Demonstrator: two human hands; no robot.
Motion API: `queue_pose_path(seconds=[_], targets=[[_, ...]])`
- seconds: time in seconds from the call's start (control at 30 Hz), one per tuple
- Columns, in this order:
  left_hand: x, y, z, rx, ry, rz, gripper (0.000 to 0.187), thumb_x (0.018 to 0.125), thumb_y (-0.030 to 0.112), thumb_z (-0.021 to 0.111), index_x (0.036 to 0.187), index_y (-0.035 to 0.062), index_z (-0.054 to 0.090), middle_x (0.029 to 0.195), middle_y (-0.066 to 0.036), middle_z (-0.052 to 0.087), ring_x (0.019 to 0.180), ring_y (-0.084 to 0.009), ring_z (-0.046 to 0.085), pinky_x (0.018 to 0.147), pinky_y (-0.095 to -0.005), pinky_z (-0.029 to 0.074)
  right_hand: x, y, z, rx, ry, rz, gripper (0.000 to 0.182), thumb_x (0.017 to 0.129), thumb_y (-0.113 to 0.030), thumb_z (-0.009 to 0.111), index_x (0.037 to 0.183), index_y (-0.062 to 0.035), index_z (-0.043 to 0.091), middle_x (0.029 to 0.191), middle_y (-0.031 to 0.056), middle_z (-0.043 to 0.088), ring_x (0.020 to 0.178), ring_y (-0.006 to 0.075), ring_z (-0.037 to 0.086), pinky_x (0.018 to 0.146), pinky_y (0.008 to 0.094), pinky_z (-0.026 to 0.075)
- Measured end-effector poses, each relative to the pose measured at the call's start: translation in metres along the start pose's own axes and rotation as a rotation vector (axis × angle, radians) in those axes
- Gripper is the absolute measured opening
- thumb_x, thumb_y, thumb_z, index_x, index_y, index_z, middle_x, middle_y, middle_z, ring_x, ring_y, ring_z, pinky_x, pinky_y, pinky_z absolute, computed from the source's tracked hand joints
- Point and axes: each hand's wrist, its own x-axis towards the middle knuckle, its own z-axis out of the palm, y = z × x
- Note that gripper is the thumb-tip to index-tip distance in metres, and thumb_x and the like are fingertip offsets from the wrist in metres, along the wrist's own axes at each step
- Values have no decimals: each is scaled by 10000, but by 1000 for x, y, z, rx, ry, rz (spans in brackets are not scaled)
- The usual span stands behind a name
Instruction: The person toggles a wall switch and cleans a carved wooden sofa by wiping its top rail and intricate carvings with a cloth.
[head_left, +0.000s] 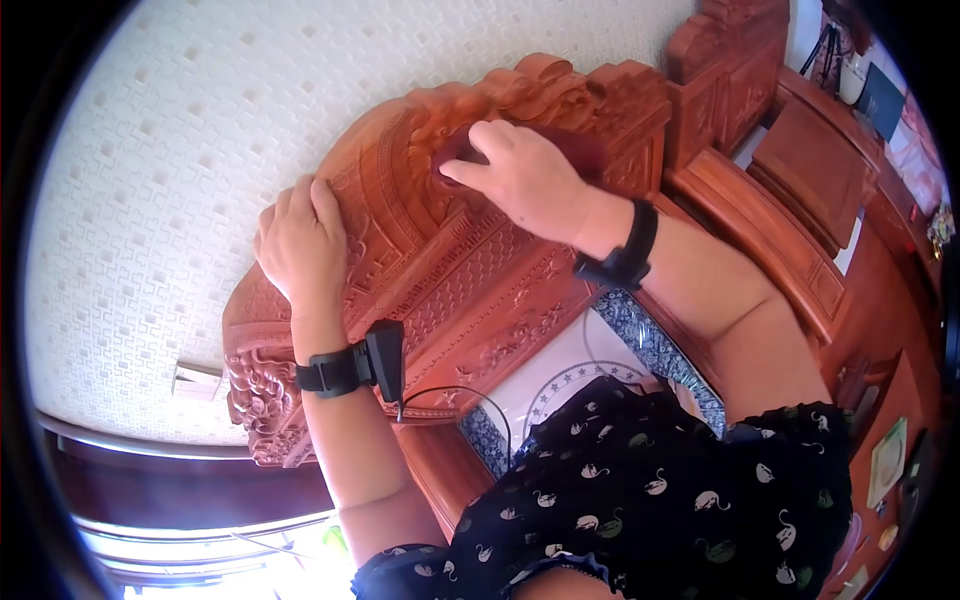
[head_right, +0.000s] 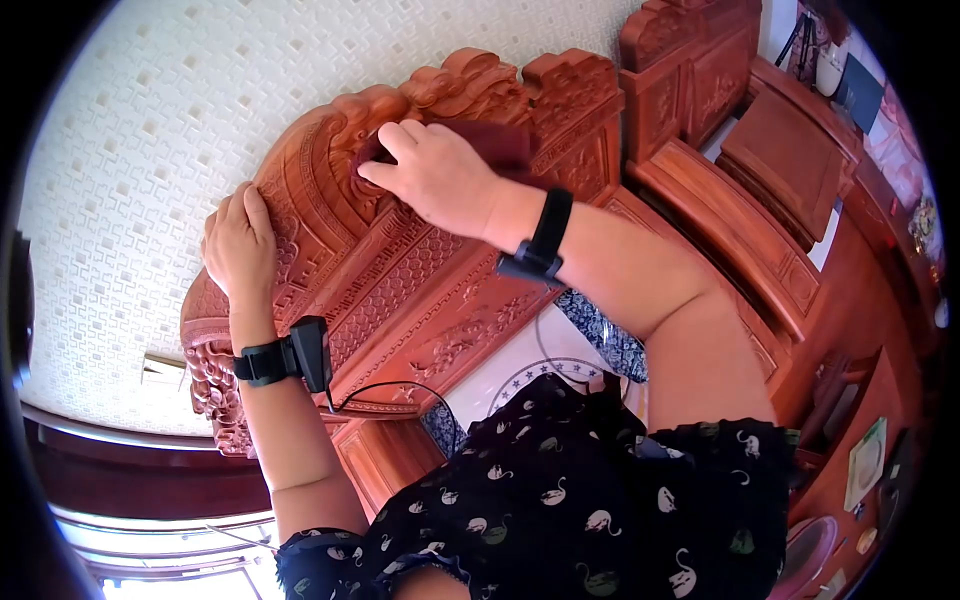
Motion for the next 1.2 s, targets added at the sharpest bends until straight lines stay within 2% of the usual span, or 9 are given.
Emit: queue_pose_path(seconds=[0.07, 0.17, 0.2, 0.27, 0.53, 0.7, 0.93, 1.13, 1.2], targets=[[0, -2, 0, -1, -25, 9, 318, 936, 340, 399, 1003, 143, 641, 950, -30, 647, 920, -274, 575, 817, -403, 418, 1, 10, -3, 14, -20, -41, 241, 776, -113, 553, 997, -114, 647, 843, 96, 478, 806, 257, 521, 695, 347, 462], [2, -2, -2, 10, -109, -26, 406, 962, 376, 335, 1084, 129, 634, 1039, -60, 638, 968, -287, 567, 858, -403, 412, -10, 18, 0, 195, 41, 294, 231, 795, -81, 591, 1015, -117, 652, 822, 100, 486, 788, 272, 529, 680, 344, 463], [1, -1, -2, 4, -108, -34, 406, 962, 376, 335, 1084, 129, 634, 1039, -60, 638, 968, -287, 567, 858, -403, 412, -16, 14, 5, 191, 34, 287, 231, 795, -81, 591, 1015, -117, 652, 822, 100, 486, 788, 272, 529, 680, 344, 463], [1, 1, -3, 16, -89, -38, 409, 964, 375, 330, 1088, 129, 633, 1042, -59, 637, 975, -285, 564, 863, -398, 411, -26, 1, 19, 579, 245, 634, 242, 798, -49, 579, 1025, -92, 647, 847, 108, 500, 768, 264, 536, 677, 334, 459], [1, 2, -1, 21, -16, 7, 335, 938, 342, 398, 1022, 139, 651, 957, -34, 648, 921, -271, 576, 826, -389, 420, -35, -22, 41, 657, 476, 778, 246, 798, -29, 553, 1027, -60, 637, 845, 100, 506, 765, 231, 545, 707, 302, 453], [1, 0, 1, 36, -12, 15, 339, 942, 337, 390, 1032, 135, 647, 959, -33, 647, 917, -271, 574, 825, -387, 418, -32, -17, 33, 372, 377, 536, 257, 743, -24, 617, 991, -93, 635, 792, 82, 480, 697, 252, 529, 605, 357, 463], [1, 1, 2, 25, 1, -2, 329, 938, 336, 395, 1019, 145, 650, 959, -24, 647, 917, -263, 576, 820, -384, 417, -25, -14, 27, 201, 295, 405, 284, 720, -34, 619, 1002, -66, 613, 790, 76, 457, 724, 245, 509, 609, 341, 458], [2, -1, 5, 54, -6, 0, 330, 938, 342, 390, 1013, 154, 650, 953, -20, 649, 905, -271, 583, 804, -394, 426, -12, -7, 12, 113, 71, 57, 308, 679, -40, 601, 986, -32, 602, 822, 52, 494, 727, 222, 506, 617, 315, 453], [2, -1, 5, 56, -16, -12, 333, 939, 345, 386, 1016, 157, 649, 952, -19, 650, 902, -274, 584, 802, -397, 428, -6, -12, 10, -36, 27, -13, 104, 696, -98, 563, 788, -57, 590, 788, 31, 459, 729, 193, 489, 629, 293, 451]])
